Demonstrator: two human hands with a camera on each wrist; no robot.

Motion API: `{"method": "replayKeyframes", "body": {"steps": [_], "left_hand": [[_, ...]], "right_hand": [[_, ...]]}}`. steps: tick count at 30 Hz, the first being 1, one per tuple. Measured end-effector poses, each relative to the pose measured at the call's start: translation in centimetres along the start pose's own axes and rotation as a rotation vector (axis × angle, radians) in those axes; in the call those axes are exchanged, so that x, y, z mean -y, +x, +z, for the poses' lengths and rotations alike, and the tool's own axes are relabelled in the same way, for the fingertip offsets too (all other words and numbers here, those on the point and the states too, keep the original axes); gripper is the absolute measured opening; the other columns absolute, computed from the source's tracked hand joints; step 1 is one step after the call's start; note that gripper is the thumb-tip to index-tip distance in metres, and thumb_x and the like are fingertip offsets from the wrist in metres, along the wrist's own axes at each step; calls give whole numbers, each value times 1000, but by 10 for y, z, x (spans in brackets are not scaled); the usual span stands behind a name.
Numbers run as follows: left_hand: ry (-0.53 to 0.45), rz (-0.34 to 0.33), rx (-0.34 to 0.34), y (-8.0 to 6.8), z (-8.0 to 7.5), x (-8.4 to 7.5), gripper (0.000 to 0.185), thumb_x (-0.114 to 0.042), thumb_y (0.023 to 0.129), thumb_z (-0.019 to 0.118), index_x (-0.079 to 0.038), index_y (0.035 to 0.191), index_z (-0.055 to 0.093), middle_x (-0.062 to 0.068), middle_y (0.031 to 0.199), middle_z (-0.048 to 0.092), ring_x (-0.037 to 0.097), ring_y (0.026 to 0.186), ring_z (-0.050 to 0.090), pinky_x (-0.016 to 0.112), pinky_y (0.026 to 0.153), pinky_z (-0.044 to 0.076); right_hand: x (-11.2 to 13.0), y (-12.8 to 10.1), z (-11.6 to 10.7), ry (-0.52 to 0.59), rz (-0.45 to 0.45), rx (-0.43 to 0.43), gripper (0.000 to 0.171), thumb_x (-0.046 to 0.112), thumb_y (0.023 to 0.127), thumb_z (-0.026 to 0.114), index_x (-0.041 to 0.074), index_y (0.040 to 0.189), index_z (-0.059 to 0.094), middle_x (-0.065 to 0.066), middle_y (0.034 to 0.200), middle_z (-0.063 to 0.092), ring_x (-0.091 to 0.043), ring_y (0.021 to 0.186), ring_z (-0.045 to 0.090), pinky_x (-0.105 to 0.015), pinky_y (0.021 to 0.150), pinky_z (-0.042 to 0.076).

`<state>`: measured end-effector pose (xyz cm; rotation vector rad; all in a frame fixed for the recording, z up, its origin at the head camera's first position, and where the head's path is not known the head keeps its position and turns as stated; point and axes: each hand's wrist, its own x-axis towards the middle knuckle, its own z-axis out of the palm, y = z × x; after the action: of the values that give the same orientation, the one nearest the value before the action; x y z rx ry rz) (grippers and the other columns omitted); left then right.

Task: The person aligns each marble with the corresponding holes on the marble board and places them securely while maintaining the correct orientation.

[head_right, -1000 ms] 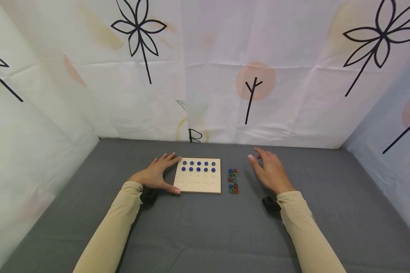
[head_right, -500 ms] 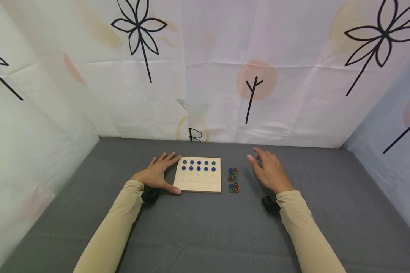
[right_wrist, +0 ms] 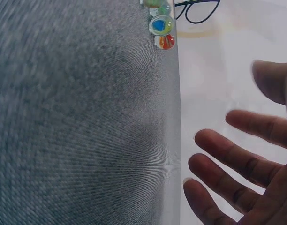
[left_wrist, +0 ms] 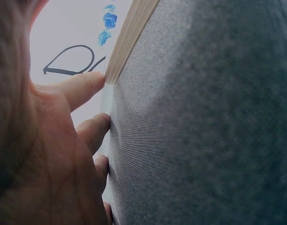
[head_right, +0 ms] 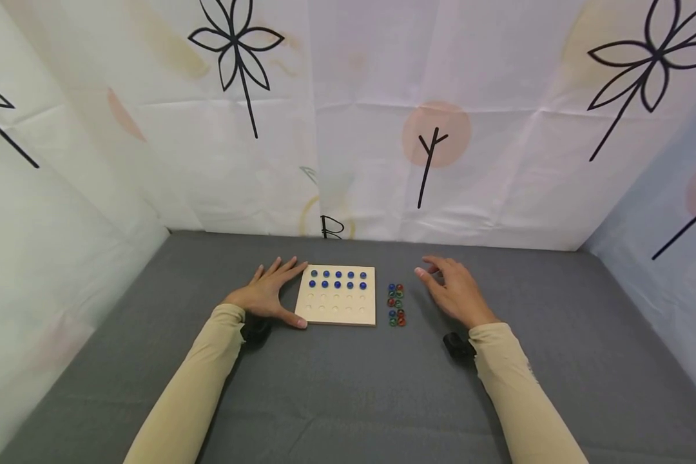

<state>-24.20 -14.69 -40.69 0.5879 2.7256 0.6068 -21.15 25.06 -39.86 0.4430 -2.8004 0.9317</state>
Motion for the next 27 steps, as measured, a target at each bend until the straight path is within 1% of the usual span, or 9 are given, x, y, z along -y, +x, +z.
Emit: {"method": "replayKeyframes", "body": {"steps": [2,6,8,13,17,21,27], "left_hand": [[1,2,-1,0,0,1,126,-60,67,89,-22,165,19,10,170,8,38,155,-4,62,122,-6],[-4,10,-3,-1,1,1,126,-60,67,89,-22,165,19,10,170,8,37,155,-5,61,122,-7],[-10,16,-4,-1,1,2,126,-60,67,89,-22,165,19,10,170,7,37,155,-5,61,122,-7],[-20,26,-7,-2,1,3,126,-59,68,89,-21,165,19,10,170,7,37,155,-5,61,121,-8],[-23,30,-6,-2,2,4,126,-60,68,89,-21,165,19,11,170,7,38,155,-5,61,121,-8],[-32,30,-4,-2,1,4,126,-59,68,89,-20,165,19,12,170,7,38,155,-5,62,121,-8],[-37,35,-6,-3,1,3,125,-58,68,89,-20,165,19,11,170,8,38,155,-5,62,121,-8]], "right_hand": [[-1,0,1,15,1,-9,47,31,106,58,-1,140,58,-25,120,64,-43,107,62,-60,86,52],[-2,0,2,49,1,-17,40,27,103,64,1,133,65,-21,115,68,-37,101,65,-54,85,55],[-3,0,3,51,-11,-18,36,24,101,67,2,130,68,-18,111,69,-33,98,66,-51,84,55],[-3,-1,0,52,-54,-10,29,19,97,73,3,121,74,-11,101,71,-26,87,67,-41,76,56],[1,-2,-3,95,-66,25,29,19,94,76,5,118,76,-8,97,71,-23,83,66,-38,73,56],[3,-3,-5,138,-55,68,29,20,92,78,4,117,77,-6,95,70,-21,82,65,-35,72,56],[3,-2,-2,184,-41,88,29,19,90,80,4,115,78,-5,92,69,-21,80,64,-31,69,55]]}}
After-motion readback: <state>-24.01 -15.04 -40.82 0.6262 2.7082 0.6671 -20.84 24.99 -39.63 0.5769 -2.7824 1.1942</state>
